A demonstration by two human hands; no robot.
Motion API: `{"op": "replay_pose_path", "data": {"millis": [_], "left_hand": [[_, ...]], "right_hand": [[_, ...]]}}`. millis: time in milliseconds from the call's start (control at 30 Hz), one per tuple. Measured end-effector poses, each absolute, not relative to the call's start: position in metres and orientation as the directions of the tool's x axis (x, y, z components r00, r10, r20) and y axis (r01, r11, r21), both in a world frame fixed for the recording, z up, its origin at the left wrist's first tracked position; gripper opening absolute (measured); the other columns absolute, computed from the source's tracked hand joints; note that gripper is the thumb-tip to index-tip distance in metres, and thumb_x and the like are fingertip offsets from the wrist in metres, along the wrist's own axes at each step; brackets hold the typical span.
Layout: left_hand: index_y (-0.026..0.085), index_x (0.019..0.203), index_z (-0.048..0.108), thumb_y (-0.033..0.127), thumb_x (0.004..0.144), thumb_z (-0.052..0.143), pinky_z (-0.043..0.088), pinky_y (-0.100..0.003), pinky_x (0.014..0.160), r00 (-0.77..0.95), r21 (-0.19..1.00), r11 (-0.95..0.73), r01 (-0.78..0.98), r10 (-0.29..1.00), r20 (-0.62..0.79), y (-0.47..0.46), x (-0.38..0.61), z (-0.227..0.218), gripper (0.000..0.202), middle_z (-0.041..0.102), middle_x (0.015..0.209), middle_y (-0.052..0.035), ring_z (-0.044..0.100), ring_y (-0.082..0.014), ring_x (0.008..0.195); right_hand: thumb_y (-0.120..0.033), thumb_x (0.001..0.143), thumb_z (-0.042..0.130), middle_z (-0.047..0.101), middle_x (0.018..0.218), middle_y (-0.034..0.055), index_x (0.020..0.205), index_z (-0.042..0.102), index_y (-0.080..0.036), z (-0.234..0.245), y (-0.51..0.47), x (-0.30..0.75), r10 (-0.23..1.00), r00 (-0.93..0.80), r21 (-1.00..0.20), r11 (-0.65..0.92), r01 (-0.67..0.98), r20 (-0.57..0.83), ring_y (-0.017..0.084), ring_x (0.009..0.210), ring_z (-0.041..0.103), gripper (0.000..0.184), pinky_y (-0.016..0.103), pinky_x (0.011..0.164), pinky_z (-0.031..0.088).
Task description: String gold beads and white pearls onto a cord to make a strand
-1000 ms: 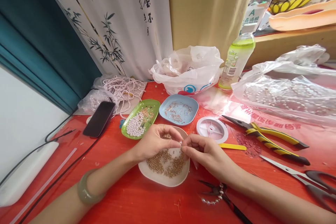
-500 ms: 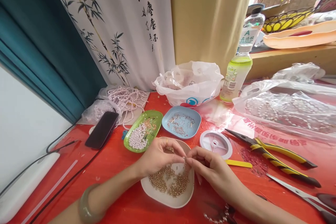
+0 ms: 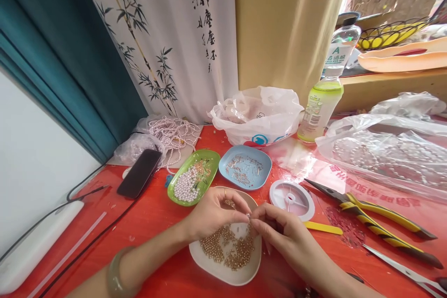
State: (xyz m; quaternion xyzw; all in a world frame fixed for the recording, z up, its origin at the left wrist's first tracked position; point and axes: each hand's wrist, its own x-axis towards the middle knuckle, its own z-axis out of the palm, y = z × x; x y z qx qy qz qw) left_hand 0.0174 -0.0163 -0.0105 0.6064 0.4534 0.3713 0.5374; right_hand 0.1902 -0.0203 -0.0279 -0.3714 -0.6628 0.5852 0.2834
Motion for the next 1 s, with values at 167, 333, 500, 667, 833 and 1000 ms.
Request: {"op": "replay_pose_path", "data": {"millis": [167, 333, 500, 667, 833, 1000], "left_hand": [[0.013, 0.071, 0.064, 0.018, 0.065, 0.067, 0.046, -0.025, 0.067, 0.265, 0.996, 0.056, 0.069, 0.962, -0.073, -0.0146, 0.0177, -0.0144, 0.009, 0.067, 0.073, -0.004, 0.06, -0.0134, 0.069], [0.012, 0.068, 0.065, 0.014, 0.064, 0.067, 0.045, -0.023, 0.065, 0.245, 0.99, 0.038, 0.134, 0.967, -0.07, -0.0152, 0.0187, -0.0143, 0.005, 0.065, 0.071, -0.0026, 0.059, -0.012, 0.067], [0.013, 0.068, 0.067, 0.013, 0.063, 0.068, 0.045, -0.022, 0.066, 0.239, 0.982, 0.033, 0.185, 0.968, -0.077, -0.0165, 0.0206, -0.0132, 0.005, 0.065, 0.071, -0.0019, 0.058, -0.012, 0.068], [0.014, 0.068, 0.067, 0.014, 0.062, 0.069, 0.045, -0.023, 0.066, 0.245, 0.98, 0.019, 0.197, 0.967, -0.068, -0.0172, 0.0208, -0.0141, 0.006, 0.065, 0.072, -0.0019, 0.058, -0.0123, 0.069], [0.014, 0.066, 0.067, 0.013, 0.061, 0.069, 0.045, -0.022, 0.065, 0.255, 0.98, 0.009, 0.197, 0.965, -0.06, -0.0177, 0.0208, -0.0134, 0.006, 0.064, 0.07, -0.0016, 0.058, -0.0118, 0.068], [0.014, 0.066, 0.067, 0.012, 0.061, 0.069, 0.044, -0.022, 0.064, 0.247, 0.977, 0.017, 0.213, 0.966, -0.071, -0.0183, 0.0209, -0.0133, 0.006, 0.064, 0.069, -0.0016, 0.058, -0.0116, 0.067]], "right_hand": [[-0.031, 0.083, 0.044, 0.046, 0.057, -0.0036, 0.07, 0.049, -0.017, -0.0274, -0.0213, 0.1915, 0.854, -0.517, -0.99, 0.015, 0.138, -0.06, 0.01, 0.05, 0.042, 0.02, 0.021, 0.049, 0.033], [-0.024, 0.079, 0.044, 0.041, 0.053, -0.0049, 0.066, 0.047, -0.017, -0.0279, -0.0218, 0.1915, 0.865, -0.495, -0.988, -0.013, 0.155, -0.089, 0.009, 0.049, 0.038, 0.015, 0.02, 0.046, 0.028], [-0.018, 0.074, 0.044, 0.043, 0.054, -0.004, 0.064, 0.047, -0.016, -0.0274, -0.0218, 0.1903, 0.855, -0.507, -0.987, -0.031, 0.155, -0.107, 0.009, 0.051, 0.038, 0.011, 0.019, 0.047, 0.029], [-0.014, 0.071, 0.045, 0.044, 0.054, -0.0042, 0.061, 0.047, -0.017, -0.0266, -0.0214, 0.1902, 0.867, -0.494, -0.99, 0.006, 0.141, -0.065, 0.009, 0.051, 0.039, 0.011, 0.018, 0.045, 0.03], [-0.012, 0.071, 0.042, 0.044, 0.053, -0.0046, 0.062, 0.046, -0.017, -0.0283, -0.0211, 0.1906, 0.861, -0.504, -0.987, 0.019, 0.16, -0.065, 0.008, 0.048, 0.039, 0.012, 0.018, 0.044, 0.03], [-0.012, 0.072, 0.041, 0.044, 0.054, -0.0046, 0.063, 0.046, -0.016, -0.0302, -0.0219, 0.1914, 0.857, -0.513, -0.986, 0.037, 0.165, -0.053, 0.008, 0.05, 0.038, 0.012, 0.018, 0.045, 0.03]]}}
